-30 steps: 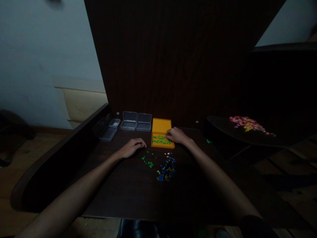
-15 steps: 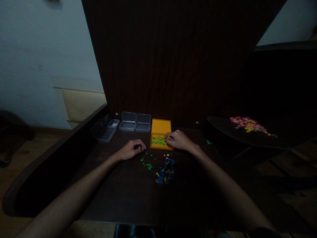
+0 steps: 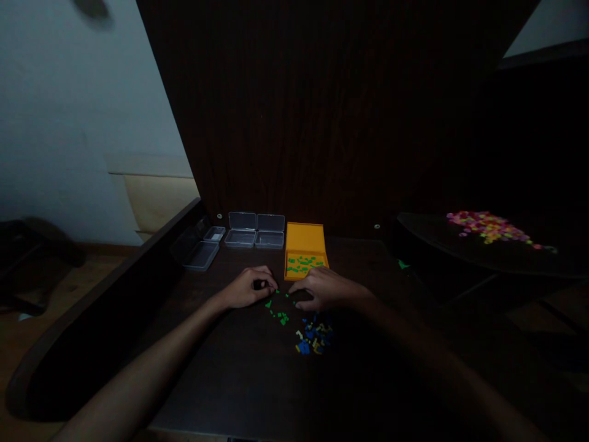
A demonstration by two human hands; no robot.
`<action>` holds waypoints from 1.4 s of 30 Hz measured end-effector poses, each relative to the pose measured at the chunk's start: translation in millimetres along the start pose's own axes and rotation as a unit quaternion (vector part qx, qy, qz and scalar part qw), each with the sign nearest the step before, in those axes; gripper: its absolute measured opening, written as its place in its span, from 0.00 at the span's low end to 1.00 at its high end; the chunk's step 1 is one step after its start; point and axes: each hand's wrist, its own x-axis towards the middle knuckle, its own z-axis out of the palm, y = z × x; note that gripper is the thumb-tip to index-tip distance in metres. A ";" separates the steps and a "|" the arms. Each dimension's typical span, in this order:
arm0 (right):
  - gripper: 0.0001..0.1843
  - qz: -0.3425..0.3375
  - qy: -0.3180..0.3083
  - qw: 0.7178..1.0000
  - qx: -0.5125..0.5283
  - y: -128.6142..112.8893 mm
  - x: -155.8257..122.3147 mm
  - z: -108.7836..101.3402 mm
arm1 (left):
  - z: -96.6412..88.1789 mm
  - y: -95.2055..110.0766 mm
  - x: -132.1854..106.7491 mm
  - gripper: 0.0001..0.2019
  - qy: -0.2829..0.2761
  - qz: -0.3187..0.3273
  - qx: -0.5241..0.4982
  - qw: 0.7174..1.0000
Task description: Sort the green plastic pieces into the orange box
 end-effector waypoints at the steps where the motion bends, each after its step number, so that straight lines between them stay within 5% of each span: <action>1: 0.21 -0.002 -0.004 1.000 0.003 0.2 -0.1 0.0 | 0.3 0.4 -0.2 0.07 -0.001 0.000 0.001 1.000; 10: 0.23 -0.016 -0.014 1.000 0.000 1.3 1.9 2.6 | -2.6 6.0 -0.5 0.08 -0.037 0.010 -0.004 0.999; 18: 0.24 0.001 -0.038 0.998 0.060 14.7 1.9 1.3 | -13.3 12.1 -1.8 0.18 -0.105 0.038 -0.004 0.994; 42: 0.19 0.007 -0.062 0.991 0.122 28.2 -1.9 -6.2 | -3.8 8.9 -1.1 0.10 -0.068 -0.004 -0.014 0.998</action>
